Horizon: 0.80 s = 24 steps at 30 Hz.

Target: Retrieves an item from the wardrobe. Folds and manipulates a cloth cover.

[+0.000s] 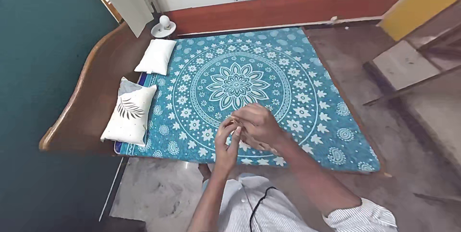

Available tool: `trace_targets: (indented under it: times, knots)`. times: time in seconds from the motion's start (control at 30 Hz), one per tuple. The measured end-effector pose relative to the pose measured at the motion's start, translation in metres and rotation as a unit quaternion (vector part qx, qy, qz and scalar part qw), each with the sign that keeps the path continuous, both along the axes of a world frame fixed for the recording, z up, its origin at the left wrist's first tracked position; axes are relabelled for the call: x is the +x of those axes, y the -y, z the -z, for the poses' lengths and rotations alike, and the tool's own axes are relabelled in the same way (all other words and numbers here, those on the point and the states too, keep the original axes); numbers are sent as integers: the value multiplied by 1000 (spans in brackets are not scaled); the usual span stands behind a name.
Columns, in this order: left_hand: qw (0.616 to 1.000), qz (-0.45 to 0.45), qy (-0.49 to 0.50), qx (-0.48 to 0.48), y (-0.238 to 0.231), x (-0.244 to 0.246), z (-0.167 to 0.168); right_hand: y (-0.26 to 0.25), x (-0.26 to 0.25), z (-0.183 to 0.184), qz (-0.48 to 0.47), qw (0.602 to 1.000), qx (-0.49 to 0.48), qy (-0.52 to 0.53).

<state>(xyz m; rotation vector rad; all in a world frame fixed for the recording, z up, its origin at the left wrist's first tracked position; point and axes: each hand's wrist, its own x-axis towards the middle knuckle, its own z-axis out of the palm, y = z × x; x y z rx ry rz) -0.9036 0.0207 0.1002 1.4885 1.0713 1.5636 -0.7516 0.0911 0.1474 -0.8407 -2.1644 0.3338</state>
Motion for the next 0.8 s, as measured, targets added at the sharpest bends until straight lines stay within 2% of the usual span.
trace_targets:
  times: [0.17, 0.27, 0.4, 0.47, 0.67, 0.8]
  knots:
    - [998, 51, 2, -35, -33, -61, 21, -24, -66, 3, 17, 999, -7, 33]
    - [995, 61, -57, -52, -45, -100, 44, -34, -100, -1, 37, 999, -11, 39]
    - [979, 67, -133, -138, -51, -142, 80, -38, -137, -4, 78, 996, -20, 32]
    - [969, 72, -185, -147, -55, -160, 93, -34, -149, -2, 104, 994, -24, 23]
    - [957, 135, -246, -81, -75, -224, 130, -14, -135, 6, 228, 971, -71, 22]
    - [941, 132, -312, -19, -90, -258, 138, -9, -112, 11, 292, 951, -95, -28]
